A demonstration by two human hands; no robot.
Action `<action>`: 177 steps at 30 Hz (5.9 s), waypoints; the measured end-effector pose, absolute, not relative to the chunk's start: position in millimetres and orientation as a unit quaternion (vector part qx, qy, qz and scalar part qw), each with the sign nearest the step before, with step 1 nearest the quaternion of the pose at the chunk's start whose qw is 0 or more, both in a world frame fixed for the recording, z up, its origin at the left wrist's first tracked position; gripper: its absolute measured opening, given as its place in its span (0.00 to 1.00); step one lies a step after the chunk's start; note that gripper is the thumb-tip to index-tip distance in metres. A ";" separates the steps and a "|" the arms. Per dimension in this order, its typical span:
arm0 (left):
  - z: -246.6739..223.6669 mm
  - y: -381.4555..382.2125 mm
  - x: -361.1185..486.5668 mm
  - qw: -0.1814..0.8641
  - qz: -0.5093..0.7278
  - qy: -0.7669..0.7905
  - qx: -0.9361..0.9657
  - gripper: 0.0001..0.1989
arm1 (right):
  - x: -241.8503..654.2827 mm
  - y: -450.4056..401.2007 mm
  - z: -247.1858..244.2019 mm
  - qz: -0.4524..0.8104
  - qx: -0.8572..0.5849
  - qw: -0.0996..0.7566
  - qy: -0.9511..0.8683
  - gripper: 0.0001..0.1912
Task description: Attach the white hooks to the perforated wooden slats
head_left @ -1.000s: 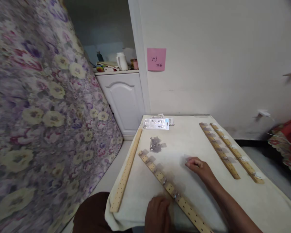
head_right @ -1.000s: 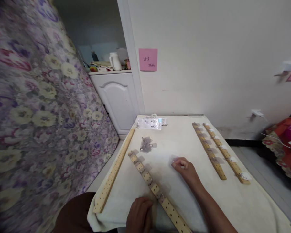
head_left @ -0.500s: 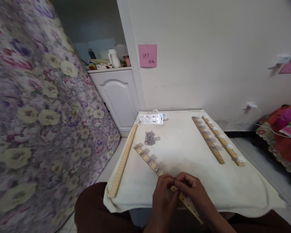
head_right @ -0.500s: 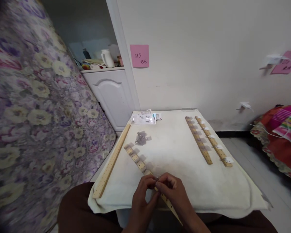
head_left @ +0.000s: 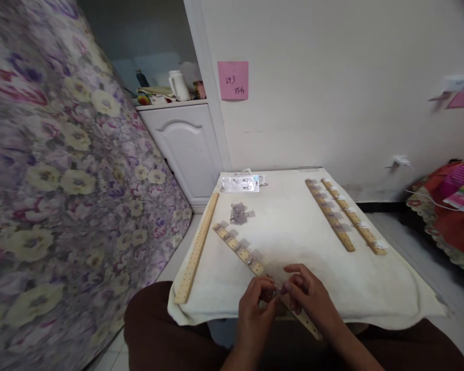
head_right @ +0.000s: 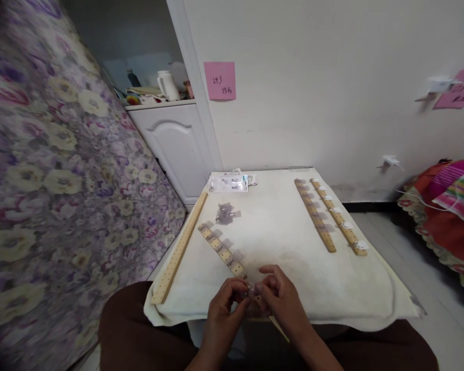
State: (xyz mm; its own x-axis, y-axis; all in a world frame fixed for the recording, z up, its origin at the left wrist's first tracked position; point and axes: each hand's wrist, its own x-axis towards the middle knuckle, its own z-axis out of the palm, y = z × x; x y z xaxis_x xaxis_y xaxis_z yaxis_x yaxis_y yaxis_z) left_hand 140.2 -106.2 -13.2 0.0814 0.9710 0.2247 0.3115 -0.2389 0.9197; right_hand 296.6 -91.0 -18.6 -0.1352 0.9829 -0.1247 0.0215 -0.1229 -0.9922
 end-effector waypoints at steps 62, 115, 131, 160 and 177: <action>-86.4 -121.6 119.3 0.059 0.276 0.409 0.868 0.25 | 323.4 -68.6 -54.7 0.435 -0.567 0.319 -0.622 0.07; -78.9 -120.2 120.2 0.109 0.248 0.419 0.866 0.28 | 321.6 -68.9 -58.1 0.466 -0.547 0.343 -0.605 0.15; -74.0 -118.5 117.8 0.149 0.299 0.391 0.858 0.31 | 375.4 -138.5 -59.6 0.531 -0.598 0.300 -0.520 0.15; -73.9 -113.0 93.5 0.194 0.425 0.506 0.725 0.09 | 342.8 -148.6 -87.7 0.700 -0.460 0.326 -0.438 0.22; -80.0 -107.8 89.3 0.178 0.430 0.506 0.726 0.09 | 339.4 -146.1 -71.6 0.674 -0.495 0.440 -0.326 0.21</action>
State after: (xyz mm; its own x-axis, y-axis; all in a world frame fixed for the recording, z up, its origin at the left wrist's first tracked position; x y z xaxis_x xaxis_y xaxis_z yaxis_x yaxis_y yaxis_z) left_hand 89.3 -107.8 -80.0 0.1188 0.8877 0.4447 0.5814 -0.4253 0.6936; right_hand 339.4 -146.1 -71.6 -0.1222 0.9165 -0.3810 -0.2701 -0.4001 -0.8758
